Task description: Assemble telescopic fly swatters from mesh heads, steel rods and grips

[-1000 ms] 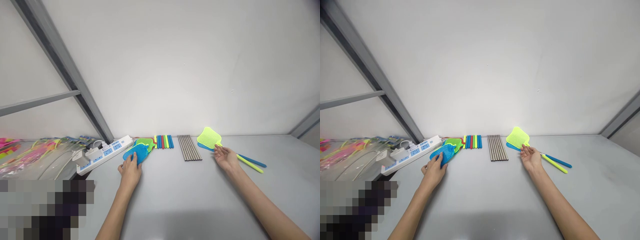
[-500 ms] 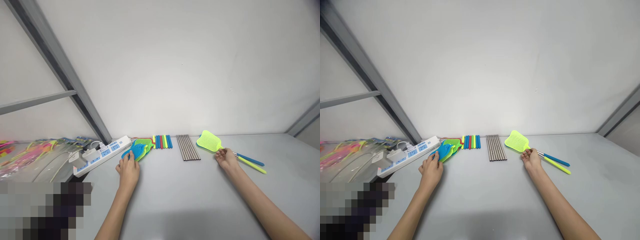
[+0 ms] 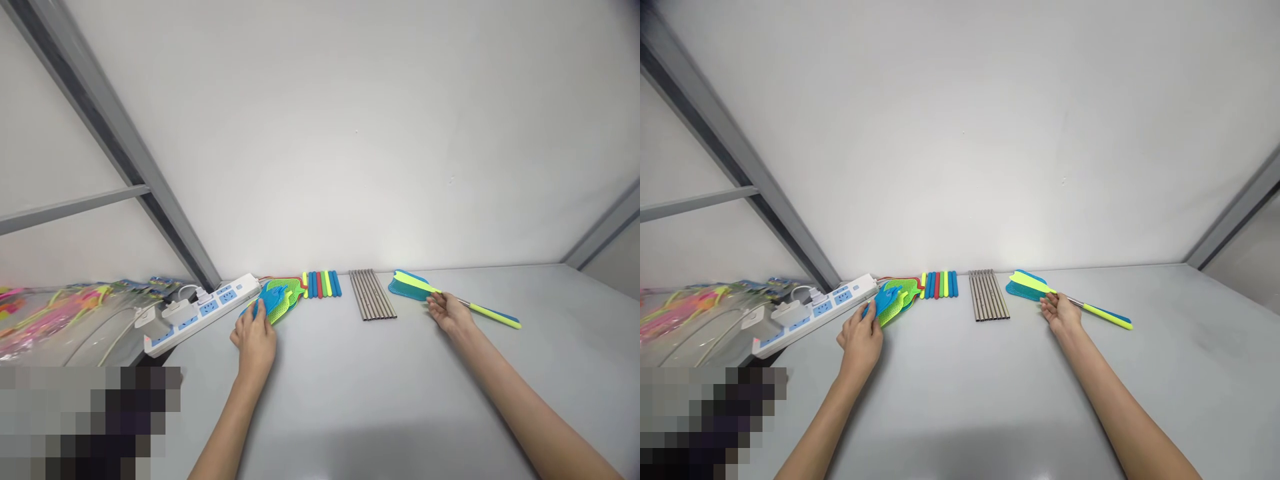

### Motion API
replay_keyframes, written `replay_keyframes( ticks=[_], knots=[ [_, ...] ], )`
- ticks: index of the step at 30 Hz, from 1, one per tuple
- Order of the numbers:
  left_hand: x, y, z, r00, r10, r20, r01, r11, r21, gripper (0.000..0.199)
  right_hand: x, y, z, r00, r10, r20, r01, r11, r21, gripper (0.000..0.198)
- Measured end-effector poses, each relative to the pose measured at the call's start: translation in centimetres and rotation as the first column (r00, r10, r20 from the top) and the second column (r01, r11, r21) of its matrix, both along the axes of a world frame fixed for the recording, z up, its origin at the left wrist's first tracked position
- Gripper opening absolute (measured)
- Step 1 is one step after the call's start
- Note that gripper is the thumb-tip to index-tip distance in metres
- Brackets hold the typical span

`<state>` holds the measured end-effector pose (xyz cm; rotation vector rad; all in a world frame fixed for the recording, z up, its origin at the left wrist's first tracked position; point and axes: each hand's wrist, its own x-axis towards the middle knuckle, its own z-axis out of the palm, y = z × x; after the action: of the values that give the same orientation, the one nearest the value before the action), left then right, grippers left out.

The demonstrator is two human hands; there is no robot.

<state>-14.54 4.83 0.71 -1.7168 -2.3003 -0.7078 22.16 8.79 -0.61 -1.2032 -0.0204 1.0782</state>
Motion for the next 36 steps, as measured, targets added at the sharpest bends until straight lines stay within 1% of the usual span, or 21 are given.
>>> replay_keyframes(
  ticks=[6, 13, 18, 21, 26, 29, 32, 36],
  knots=[
    [0.0, 0.0, 0.2, 1.0, 0.002, 0.026, -0.003, 0.999, 0.035, 0.04, -0.1, -0.2, 0.3, 0.999, 0.034, -0.012, -0.034, 0.999, -0.018, 0.015],
    [-0.1, -0.2, 0.7, 0.988, -0.031, 0.15, 0.013, 0.993, 0.121, 0.042, -0.3, -0.4, 0.3, 0.999, 0.037, -0.026, -0.037, 0.999, -0.004, 0.01],
    [-0.3, -0.2, 0.6, 0.979, -0.117, 0.167, 0.079, 0.973, 0.218, 0.041, -0.7, -0.5, 0.4, 0.999, 0.037, -0.034, -0.037, 0.999, 0.015, 0.01],
    [-0.6, -0.2, 0.6, 0.966, -0.168, 0.195, 0.127, 0.97, 0.209, 0.038, -1.1, -0.7, 0.5, 0.998, 0.039, -0.044, -0.038, 0.999, 0.031, 0.011],
    [-1.0, -0.4, 0.8, 0.954, -0.14, 0.264, 0.1, 0.982, 0.157, 0.031, -1.4, -0.8, 0.4, 0.998, 0.039, -0.045, -0.036, 0.998, 0.05, 0.013],
    [-1.0, -0.4, 0.9, 0.937, -0.157, 0.312, 0.117, 0.983, 0.145, 0.033, -1.4, -0.8, 0.3, 0.998, 0.041, -0.04, -0.039, 0.998, 0.057, 0.013],
    [-0.8, -0.2, 0.9, 0.936, -0.183, 0.301, 0.151, 0.98, 0.128, 0.037, -1.5, -0.8, 0.3, 0.999, 0.039, -0.029, -0.037, 0.997, 0.061, 0.013],
    [-0.6, 0.1, 0.6, 0.943, -0.165, 0.288, 0.141, 0.985, 0.102, 0.036, -1.6, -0.9, 0.3, 1.0, 0.029, 0.002, -0.029, 0.997, 0.071, 0.011]
  ],
)
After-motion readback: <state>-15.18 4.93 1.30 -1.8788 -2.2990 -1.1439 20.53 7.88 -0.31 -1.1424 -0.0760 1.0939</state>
